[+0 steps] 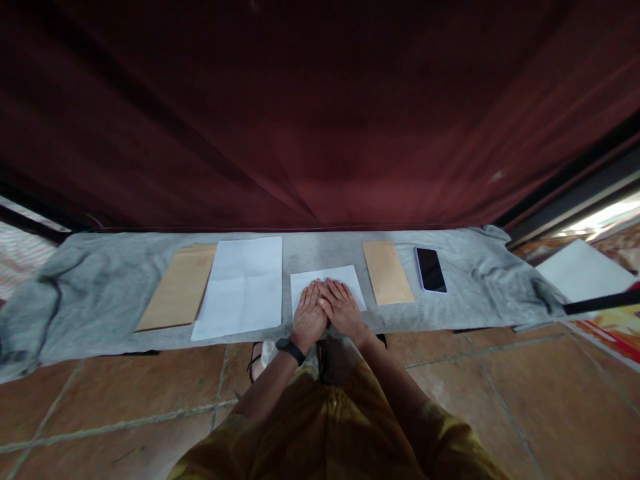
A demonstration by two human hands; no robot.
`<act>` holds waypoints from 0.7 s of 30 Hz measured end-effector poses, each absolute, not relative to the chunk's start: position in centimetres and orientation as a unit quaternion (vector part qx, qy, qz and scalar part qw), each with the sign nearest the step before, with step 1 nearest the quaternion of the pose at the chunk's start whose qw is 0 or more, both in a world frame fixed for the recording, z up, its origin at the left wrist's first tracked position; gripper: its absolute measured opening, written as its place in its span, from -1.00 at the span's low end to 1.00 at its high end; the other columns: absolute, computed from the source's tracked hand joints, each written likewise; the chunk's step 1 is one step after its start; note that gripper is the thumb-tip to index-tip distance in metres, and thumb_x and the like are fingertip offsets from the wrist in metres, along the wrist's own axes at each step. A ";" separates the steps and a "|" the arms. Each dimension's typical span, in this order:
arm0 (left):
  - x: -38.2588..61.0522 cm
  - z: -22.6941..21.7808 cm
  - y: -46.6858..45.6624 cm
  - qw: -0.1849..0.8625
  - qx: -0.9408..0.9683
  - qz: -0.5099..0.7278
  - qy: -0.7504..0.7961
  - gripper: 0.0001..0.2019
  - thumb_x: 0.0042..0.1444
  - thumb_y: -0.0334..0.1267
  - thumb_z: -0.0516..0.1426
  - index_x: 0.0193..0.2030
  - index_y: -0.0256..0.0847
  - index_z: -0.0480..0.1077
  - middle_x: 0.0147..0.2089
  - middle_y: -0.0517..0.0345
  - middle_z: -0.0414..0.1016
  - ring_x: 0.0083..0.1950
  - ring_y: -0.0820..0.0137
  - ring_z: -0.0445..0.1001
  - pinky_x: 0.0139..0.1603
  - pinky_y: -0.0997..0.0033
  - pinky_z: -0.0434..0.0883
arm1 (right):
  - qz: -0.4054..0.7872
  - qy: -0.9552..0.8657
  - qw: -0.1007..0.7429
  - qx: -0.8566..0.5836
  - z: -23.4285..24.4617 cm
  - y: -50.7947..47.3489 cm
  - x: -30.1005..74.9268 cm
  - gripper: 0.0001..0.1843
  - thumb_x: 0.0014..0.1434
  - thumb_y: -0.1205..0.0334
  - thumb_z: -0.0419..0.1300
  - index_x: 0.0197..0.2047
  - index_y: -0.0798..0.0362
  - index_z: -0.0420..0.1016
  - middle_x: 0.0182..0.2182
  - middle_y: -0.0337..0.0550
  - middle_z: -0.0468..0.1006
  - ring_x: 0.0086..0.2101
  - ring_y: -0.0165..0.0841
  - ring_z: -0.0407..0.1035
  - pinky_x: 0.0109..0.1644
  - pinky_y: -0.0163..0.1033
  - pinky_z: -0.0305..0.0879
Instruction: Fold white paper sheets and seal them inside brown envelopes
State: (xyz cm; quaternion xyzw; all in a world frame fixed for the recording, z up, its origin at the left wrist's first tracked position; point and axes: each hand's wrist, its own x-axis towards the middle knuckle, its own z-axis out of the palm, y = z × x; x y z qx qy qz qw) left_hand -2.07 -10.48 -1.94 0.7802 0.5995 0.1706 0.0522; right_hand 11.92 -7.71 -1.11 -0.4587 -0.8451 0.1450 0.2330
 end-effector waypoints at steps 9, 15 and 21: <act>-3.6 -1.5 -11.7 0.037 0.720 0.216 0.658 -0.40 0.37 -0.15 -0.05 0.45 -0.45 0.07 0.49 -0.37 0.09 0.54 0.01 -0.02 0.47 -0.15 0.10 | 0.116 -0.829 0.238 -0.493 -1.8 -7.7 15.4 -0.47 0.43 0.11 0.05 0.42 -0.06 0.22 0.42 -0.03 0.18 0.39 -0.09 0.05 0.45 0.19 0.00; -4.7 -2.3 -12.8 0.045 0.687 0.257 0.679 -0.44 0.34 -0.23 -0.02 0.43 -0.38 0.08 0.50 -0.34 0.07 0.52 0.01 0.05 0.44 -0.16 0.14 | 0.113 -0.802 0.259 -0.526 -1.9 -8.1 17.7 -0.47 0.41 0.13 0.06 0.39 0.01 0.26 0.39 0.06 0.24 0.37 -0.02 0.08 0.41 0.22 0.07; -5.6 0.2 -9.3 0.028 0.707 0.244 0.663 -0.46 0.29 -0.38 -0.05 0.41 -0.39 0.13 0.48 -0.27 0.11 0.54 0.04 -0.01 0.45 -0.09 0.15 | 0.178 -0.756 0.331 -0.535 -0.7 -12.0 18.0 -0.50 0.36 0.22 0.03 0.33 0.09 0.31 0.29 0.16 0.34 0.29 -0.05 0.20 0.32 0.20 0.24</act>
